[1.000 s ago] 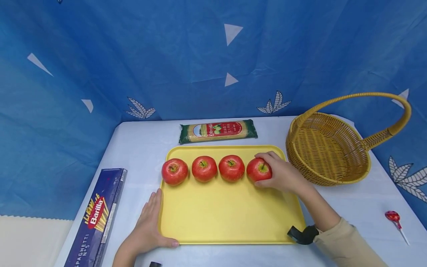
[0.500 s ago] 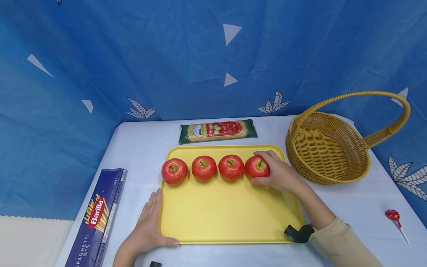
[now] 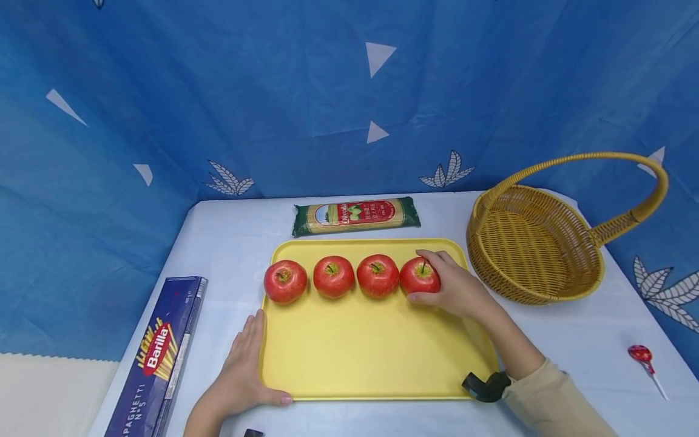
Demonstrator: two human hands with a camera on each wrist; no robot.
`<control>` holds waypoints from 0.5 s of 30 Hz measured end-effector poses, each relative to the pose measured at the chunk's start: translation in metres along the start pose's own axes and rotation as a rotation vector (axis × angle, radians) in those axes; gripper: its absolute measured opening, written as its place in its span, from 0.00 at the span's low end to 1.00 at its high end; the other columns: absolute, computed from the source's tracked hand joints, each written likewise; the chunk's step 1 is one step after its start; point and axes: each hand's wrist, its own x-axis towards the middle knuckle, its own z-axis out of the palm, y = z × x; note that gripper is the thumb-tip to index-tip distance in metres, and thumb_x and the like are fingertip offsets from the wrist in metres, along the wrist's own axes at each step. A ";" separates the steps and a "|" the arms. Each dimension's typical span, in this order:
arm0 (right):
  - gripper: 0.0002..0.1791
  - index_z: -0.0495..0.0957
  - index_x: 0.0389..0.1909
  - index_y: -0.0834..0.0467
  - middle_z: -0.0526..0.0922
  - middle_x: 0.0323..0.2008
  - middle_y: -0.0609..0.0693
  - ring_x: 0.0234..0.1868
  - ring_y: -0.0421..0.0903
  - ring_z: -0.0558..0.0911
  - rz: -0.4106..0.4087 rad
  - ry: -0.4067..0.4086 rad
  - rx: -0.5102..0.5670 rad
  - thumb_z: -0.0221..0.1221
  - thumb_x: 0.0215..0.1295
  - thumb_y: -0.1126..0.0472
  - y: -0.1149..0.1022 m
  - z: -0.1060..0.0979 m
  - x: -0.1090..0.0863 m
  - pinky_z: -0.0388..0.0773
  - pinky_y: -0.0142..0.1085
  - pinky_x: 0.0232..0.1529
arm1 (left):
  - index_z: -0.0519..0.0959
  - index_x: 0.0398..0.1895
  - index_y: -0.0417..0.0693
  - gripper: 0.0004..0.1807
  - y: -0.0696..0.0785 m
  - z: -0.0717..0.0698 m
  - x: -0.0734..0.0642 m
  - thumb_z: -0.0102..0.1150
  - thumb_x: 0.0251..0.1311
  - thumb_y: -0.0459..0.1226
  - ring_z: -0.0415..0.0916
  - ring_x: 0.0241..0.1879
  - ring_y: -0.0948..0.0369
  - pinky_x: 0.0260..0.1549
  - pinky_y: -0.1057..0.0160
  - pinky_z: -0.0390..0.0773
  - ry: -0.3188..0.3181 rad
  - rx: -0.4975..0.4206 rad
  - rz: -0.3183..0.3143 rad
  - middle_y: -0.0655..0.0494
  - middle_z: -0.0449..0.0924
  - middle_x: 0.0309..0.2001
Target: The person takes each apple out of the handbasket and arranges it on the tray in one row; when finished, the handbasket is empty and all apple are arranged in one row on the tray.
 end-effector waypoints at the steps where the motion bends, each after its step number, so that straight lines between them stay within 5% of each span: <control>1: 0.56 0.57 0.76 0.45 0.67 0.67 0.56 0.61 0.60 0.76 0.001 0.002 -0.002 0.71 0.47 0.33 0.000 0.000 -0.001 0.81 0.59 0.52 | 0.29 0.80 0.46 0.89 0.000 0.000 0.000 0.79 0.19 0.67 0.27 0.79 0.40 0.67 0.77 0.16 -0.003 -0.001 -0.003 0.39 0.30 0.80; 7: 0.57 0.54 0.77 0.43 0.63 0.72 0.56 0.67 0.62 0.69 -0.017 0.070 -0.003 0.71 0.47 0.33 -0.003 0.000 -0.007 0.79 0.63 0.52 | 0.28 0.80 0.47 0.90 0.003 -0.003 0.001 0.79 0.19 0.68 0.25 0.79 0.40 0.73 0.65 0.17 -0.027 -0.015 -0.028 0.41 0.28 0.81; 15: 0.50 0.60 0.75 0.49 0.63 0.73 0.56 0.72 0.62 0.63 -0.102 0.329 -0.067 0.64 0.56 0.31 -0.020 -0.005 -0.025 0.64 0.67 0.66 | 0.26 0.79 0.49 0.86 0.015 -0.014 -0.001 0.76 0.27 0.69 0.21 0.79 0.42 0.75 0.38 0.28 -0.018 0.043 -0.073 0.43 0.24 0.80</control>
